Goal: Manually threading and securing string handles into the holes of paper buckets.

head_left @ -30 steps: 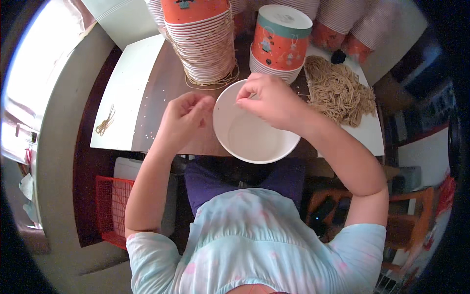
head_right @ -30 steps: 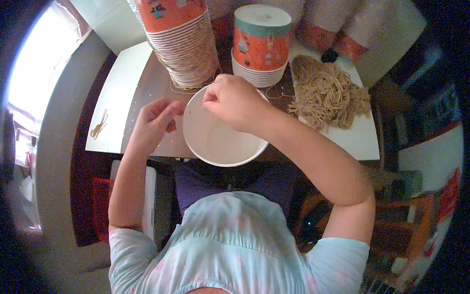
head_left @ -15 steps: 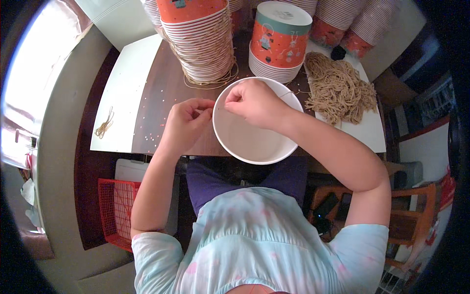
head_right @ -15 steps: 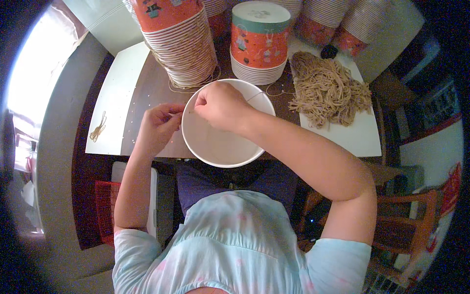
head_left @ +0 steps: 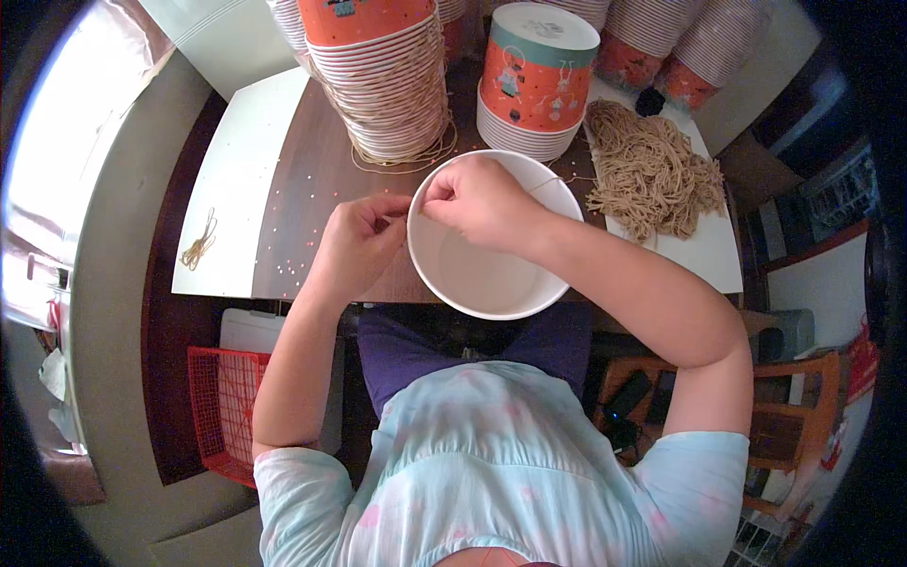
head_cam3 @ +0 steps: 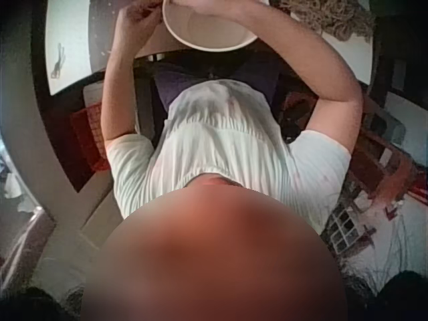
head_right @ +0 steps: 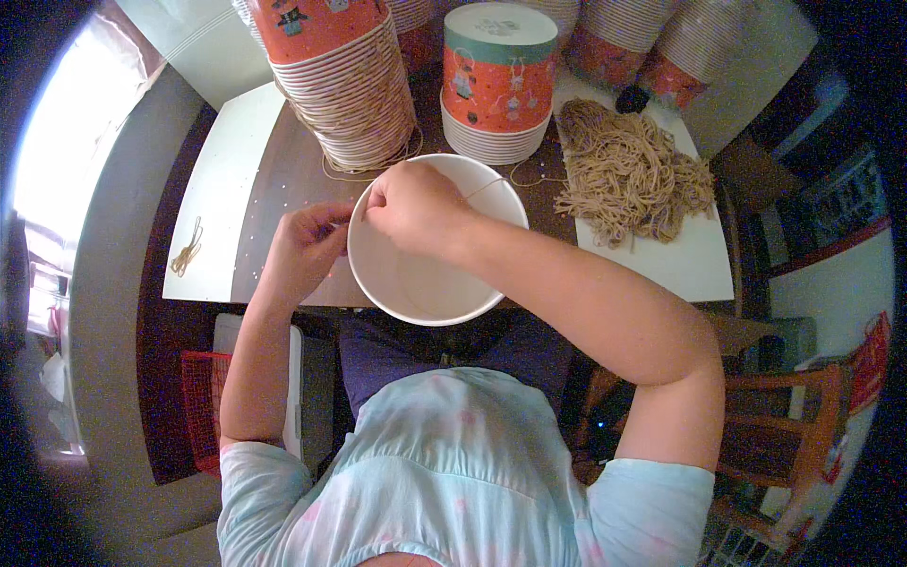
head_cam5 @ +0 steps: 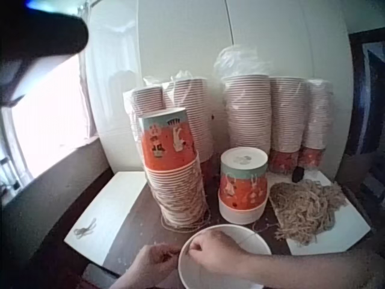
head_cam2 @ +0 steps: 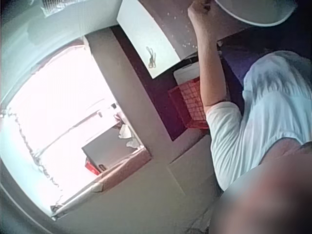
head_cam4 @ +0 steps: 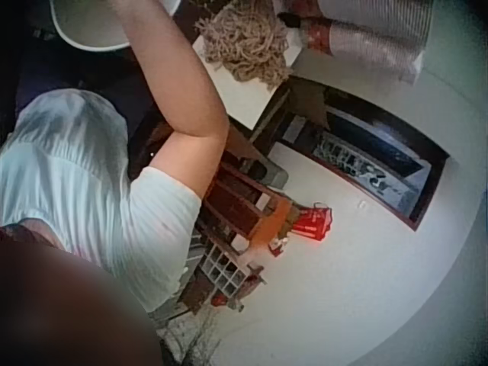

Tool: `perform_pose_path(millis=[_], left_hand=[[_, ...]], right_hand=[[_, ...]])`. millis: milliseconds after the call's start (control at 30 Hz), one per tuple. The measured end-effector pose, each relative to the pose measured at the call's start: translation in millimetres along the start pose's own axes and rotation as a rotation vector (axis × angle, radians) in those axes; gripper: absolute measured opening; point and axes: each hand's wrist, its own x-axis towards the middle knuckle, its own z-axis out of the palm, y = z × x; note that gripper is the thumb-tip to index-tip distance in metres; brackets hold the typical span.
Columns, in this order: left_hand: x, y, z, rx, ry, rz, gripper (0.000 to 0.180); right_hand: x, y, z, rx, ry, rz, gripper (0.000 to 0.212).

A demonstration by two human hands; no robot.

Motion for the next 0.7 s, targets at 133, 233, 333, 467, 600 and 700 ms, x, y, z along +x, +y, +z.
perform_pose_path(millis=[133, 233, 333, 467, 600, 700], left_hand=[[2.7, -2.5, -0.3, -0.03, -0.033, 0.036, 0.019], [0.4, -0.2, -3.3, 0.291, 0.007, 0.158, 0.016], [-1.5, 1.1, -1.2, 0.423, 0.062, 0.361, 0.013], [-1.3, -5.7, 1.5, 0.435, 0.082, 0.236, 0.012], [-1.9, -17.0, -0.9, -0.279, -0.005, -0.135, 0.013], [-13.4, -23.3, 3.2, -0.78, -0.067, -0.298, 0.014]], right_hand=[[-0.8, -2.0, -0.2, -0.008, -0.006, -0.024, 0.013], [-1.4, -5.0, -1.6, -0.026, -0.009, -0.023, 0.013], [-1.3, -10.4, -5.5, -0.036, -0.064, -0.015, 0.014], [-8.7, -28.1, -25.5, -0.085, -0.179, -0.008, 0.026], [-38.0, -54.8, -64.9, -0.263, -0.229, -0.01, 0.046], [-68.6, -68.9, -70.3, -0.457, -0.074, -0.211, 0.043]])
